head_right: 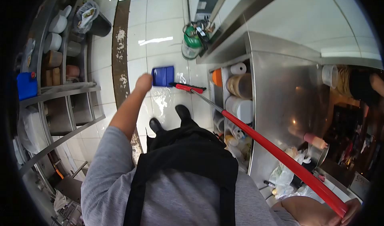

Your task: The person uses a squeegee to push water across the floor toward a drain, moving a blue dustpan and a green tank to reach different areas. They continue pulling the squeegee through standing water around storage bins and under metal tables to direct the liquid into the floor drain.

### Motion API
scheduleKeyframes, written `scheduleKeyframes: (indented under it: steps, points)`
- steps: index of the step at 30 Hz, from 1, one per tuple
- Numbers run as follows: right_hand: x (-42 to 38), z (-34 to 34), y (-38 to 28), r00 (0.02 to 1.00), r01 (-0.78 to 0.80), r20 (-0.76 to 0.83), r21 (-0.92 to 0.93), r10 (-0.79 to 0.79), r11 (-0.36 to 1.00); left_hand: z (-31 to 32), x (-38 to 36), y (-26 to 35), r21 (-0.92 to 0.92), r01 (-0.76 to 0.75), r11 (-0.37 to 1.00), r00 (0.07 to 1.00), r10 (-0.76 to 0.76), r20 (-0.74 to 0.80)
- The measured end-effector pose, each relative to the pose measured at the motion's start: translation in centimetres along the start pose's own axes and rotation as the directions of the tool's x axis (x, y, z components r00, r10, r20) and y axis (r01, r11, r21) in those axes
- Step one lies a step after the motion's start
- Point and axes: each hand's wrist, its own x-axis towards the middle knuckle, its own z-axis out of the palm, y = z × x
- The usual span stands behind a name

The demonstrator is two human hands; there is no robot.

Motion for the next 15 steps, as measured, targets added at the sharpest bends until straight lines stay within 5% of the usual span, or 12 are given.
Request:
scheduleKeyframes:
  steps: [4, 7, 10, 15]
  points:
    - [0.6, 2.5, 0.9, 0.969, -0.062, 0.245, 0.188, 0.014, 0.98, -0.4, 3.9, 1.1, 0.032, -0.04, 0.999, 0.999, 0.041, -0.021]
    - [0.5, 4.9, 2.8, 0.893, -0.086, 0.439, 0.389, -0.102, 0.917, -0.3, 5.8, 2.2, -0.13, 0.008, 0.992, 0.999, -0.013, -0.045]
    - [0.9, 5.0, 3.6, 0.921, -0.098, 0.386, 0.352, -0.049, 0.931, -1.4, 6.5, 4.7, -0.225, 0.135, 0.965, 0.988, -0.147, -0.037]
    - [1.5, 4.3, 3.6, 0.93, -0.094, 0.364, 0.342, -0.039, 0.935, -0.4, 6.5, 7.3, -0.397, 0.097, 0.913, 0.988, -0.135, -0.069]
